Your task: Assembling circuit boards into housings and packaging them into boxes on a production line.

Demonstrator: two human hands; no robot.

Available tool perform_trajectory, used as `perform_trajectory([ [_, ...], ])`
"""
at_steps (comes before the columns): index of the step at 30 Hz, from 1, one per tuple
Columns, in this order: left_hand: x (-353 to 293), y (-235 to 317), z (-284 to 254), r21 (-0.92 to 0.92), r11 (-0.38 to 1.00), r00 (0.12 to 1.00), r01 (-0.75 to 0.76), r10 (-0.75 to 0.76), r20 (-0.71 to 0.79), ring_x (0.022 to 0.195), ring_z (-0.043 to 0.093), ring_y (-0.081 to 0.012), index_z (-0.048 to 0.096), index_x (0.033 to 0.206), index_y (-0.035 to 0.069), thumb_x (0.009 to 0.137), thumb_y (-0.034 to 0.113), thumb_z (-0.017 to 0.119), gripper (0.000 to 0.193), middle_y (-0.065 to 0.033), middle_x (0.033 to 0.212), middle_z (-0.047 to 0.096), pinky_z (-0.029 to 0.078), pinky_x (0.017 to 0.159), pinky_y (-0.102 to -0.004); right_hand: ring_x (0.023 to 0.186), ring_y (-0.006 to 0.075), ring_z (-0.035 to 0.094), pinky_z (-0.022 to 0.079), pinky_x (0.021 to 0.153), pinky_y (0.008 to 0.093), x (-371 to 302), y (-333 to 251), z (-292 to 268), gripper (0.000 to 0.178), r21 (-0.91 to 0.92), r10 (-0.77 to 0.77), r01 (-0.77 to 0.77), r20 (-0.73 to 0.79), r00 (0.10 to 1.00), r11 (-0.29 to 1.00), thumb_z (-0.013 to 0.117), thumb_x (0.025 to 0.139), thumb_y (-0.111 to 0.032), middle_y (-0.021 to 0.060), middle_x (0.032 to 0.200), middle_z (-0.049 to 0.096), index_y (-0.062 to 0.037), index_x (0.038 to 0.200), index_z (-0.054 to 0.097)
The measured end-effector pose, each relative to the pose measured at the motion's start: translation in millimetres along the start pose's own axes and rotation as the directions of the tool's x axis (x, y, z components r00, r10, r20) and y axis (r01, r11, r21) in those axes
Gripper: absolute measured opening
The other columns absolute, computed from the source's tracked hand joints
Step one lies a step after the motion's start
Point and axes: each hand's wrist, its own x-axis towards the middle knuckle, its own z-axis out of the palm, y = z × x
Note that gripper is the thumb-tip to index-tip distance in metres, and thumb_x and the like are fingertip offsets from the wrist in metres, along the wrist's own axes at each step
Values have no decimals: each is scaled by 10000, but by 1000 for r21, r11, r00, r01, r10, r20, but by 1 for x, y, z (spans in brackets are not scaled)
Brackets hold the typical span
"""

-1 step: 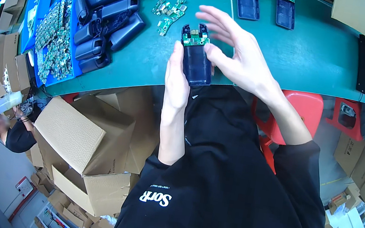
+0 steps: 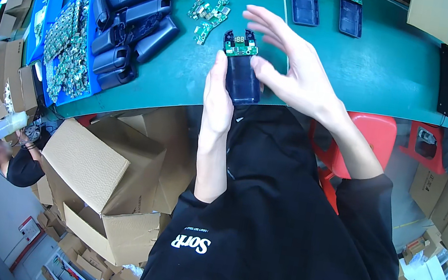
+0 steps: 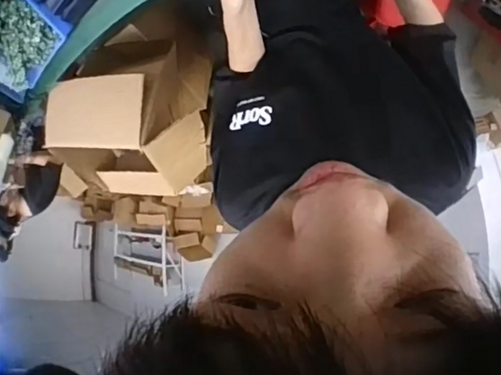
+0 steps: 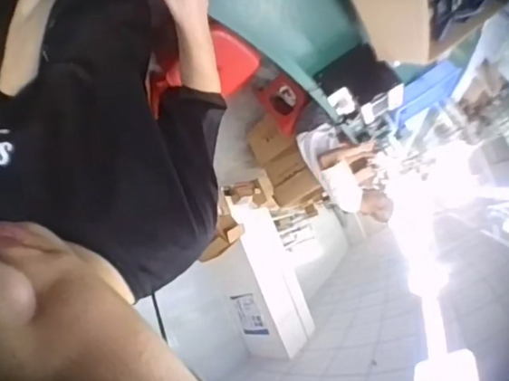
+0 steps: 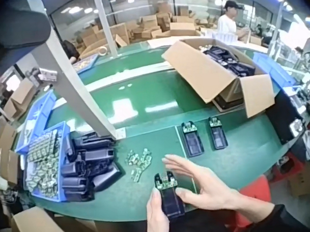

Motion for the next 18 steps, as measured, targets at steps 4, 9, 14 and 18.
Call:
perform_trajectory([
  [4,6,-2,2,-4,1000,999,-10,10,-54,766,648,-146,633,1037,0,1062,441,238,592,-88,866,661,517,700,-278,1421,318,327,239,1180,493,4,-24,-8,899,-501,-141,275,289,947,821,781,729,-164,141,1503,379,-91,1499,322],
  [9,13,-3,4,-65,989,987,-135,129,-94,868,645,-150,622,1073,-15,1064,413,294,540,-108,980,657,517,740,-287,1450,325,255,198,1189,514,18,-33,-11,995,-645,-28,310,408,913,698,838,652,-186,138,1526,333,-123,1503,326],
  [14,7,39,-39,689,650,860,-321,504,-74,1007,609,-245,555,1235,22,989,205,519,309,-142,1101,616,471,876,-360,1451,316,255,181,1196,515,55,-13,-32,1058,-668,-103,356,387,916,654,862,612,-191,129,1526,339,-152,1513,309],
  [18,11,79,-96,981,-110,632,-157,752,185,1092,544,-280,631,1130,57,855,149,702,299,-114,1165,580,408,958,-427,1452,312,255,173,1201,501,87,21,-47,1059,-720,-157,385,365,918,578,864,628,-217,123,1524,344,-161,1518,294],
])
